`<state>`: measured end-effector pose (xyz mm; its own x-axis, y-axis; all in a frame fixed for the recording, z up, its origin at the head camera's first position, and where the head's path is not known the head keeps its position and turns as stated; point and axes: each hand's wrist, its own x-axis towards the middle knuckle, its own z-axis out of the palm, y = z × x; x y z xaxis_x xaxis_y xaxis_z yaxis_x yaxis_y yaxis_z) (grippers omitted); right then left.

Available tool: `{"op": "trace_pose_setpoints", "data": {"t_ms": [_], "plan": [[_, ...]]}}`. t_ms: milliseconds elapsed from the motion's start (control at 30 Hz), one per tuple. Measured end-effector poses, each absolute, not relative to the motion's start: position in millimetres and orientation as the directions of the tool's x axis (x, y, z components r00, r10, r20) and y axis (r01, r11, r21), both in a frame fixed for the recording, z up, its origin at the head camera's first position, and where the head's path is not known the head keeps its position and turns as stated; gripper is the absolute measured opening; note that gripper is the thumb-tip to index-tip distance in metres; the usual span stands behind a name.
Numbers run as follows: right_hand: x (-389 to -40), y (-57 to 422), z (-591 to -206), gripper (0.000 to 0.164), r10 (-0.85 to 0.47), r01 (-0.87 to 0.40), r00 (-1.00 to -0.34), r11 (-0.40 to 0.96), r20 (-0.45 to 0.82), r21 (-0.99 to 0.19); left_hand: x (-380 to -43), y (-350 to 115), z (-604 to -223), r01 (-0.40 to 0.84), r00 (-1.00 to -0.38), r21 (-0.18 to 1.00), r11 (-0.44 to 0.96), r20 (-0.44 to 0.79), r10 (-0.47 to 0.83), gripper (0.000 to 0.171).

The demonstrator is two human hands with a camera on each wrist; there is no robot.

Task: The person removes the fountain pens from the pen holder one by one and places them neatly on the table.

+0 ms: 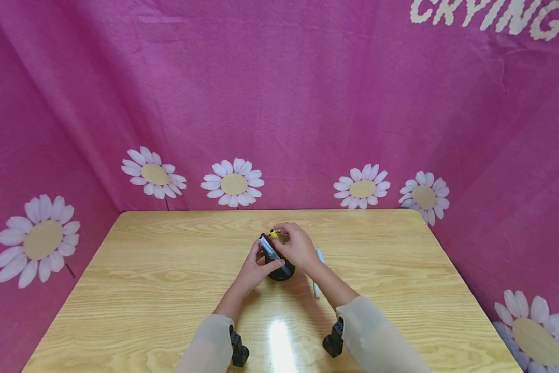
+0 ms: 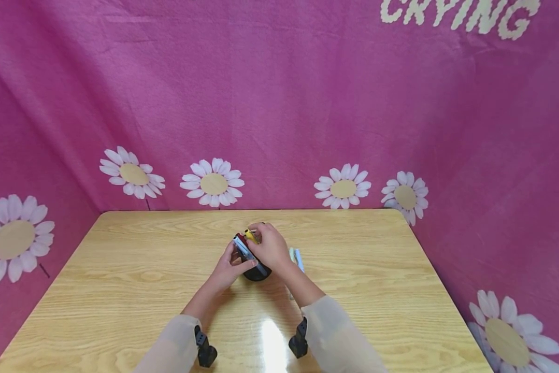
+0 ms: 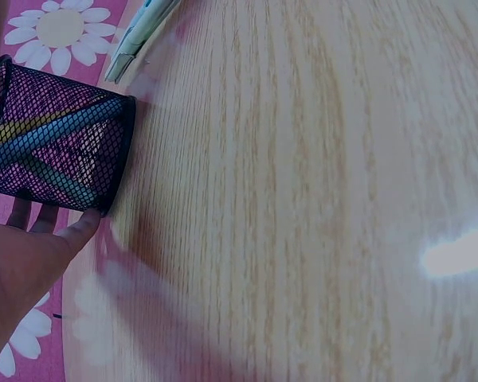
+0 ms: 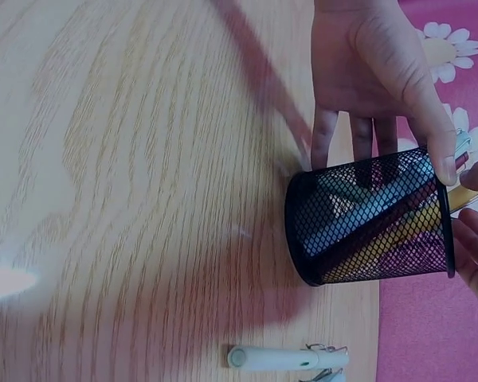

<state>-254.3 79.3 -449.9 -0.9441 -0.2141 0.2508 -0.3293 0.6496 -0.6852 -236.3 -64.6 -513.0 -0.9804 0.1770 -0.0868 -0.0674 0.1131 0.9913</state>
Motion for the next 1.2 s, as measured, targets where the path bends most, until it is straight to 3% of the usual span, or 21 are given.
{"op": "trace_pose_setpoints", "data": {"t_ms": [833, 1200], "plan": [[-258.3, 74.1, -450.8, 0.031, -0.234, -0.284, -0.959, 0.734, 0.162, -0.617, -237.4, -66.3, -511.7, -0.067, -0.975, 0.993, 0.101, -0.087, 0.203, 0.081], [-253.6, 82.0, -447.6, 0.023, -0.195, -0.287, -0.958, 0.624, 0.211, -0.727, -236.1, -65.4, -511.0, -0.072, -0.979, 0.991, 0.113, -0.092, 0.183, 0.081]]}}
